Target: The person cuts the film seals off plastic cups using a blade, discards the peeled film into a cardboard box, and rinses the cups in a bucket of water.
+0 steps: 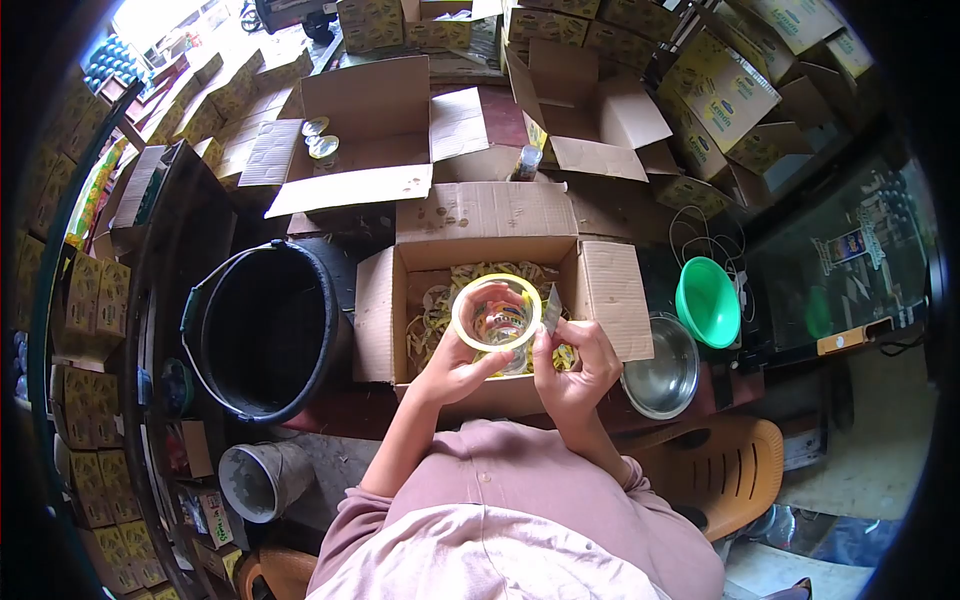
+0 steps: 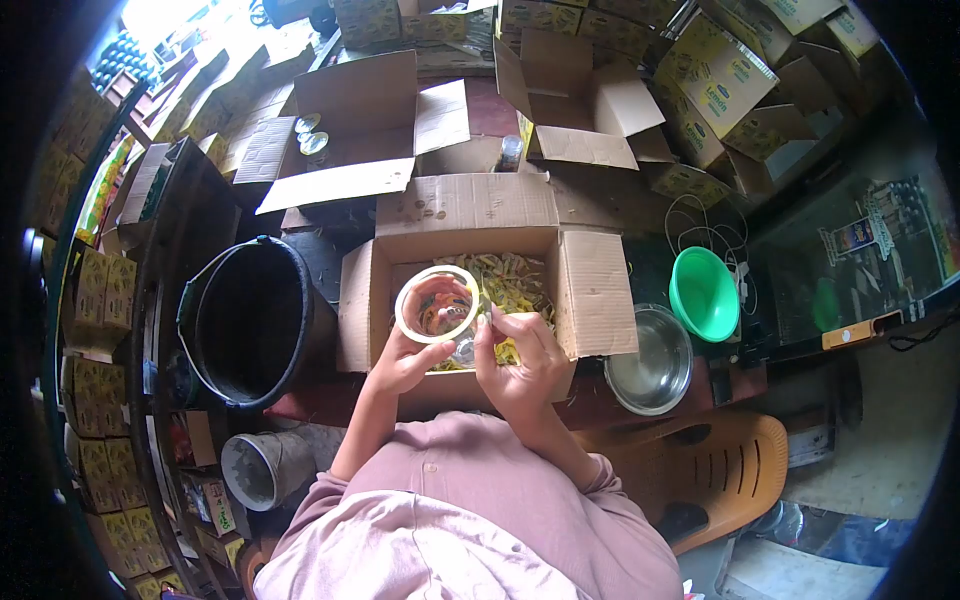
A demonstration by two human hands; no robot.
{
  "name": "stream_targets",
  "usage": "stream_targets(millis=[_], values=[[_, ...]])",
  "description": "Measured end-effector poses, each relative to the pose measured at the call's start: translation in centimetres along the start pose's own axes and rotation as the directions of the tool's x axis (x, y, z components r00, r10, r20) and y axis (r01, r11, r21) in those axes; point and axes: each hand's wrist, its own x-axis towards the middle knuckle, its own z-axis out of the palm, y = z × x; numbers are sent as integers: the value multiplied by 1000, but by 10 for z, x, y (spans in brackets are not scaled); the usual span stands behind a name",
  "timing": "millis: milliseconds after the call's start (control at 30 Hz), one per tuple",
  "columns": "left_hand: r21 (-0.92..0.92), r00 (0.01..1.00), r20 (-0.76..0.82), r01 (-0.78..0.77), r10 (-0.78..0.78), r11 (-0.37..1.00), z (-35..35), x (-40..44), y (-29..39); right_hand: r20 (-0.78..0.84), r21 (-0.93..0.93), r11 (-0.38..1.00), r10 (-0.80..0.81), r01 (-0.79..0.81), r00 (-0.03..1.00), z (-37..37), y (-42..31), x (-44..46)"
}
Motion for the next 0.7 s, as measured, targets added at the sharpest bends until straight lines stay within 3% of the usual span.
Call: stream_targets(millis=[400, 600, 700], values=[[231, 999, 41, -40, 31, 972, -2, 0, -2, 30, -88, 995, -47, 50, 998, -3, 4, 2], [355, 998, 65, -45, 24, 934, -3, -1, 7, 22, -65, 996, -62, 63, 998, 0, 12, 2], [299, 998, 66, -25, 5, 954, -6, 0, 5, 56, 44, 999, -23, 21, 998, -2, 10, 7]])
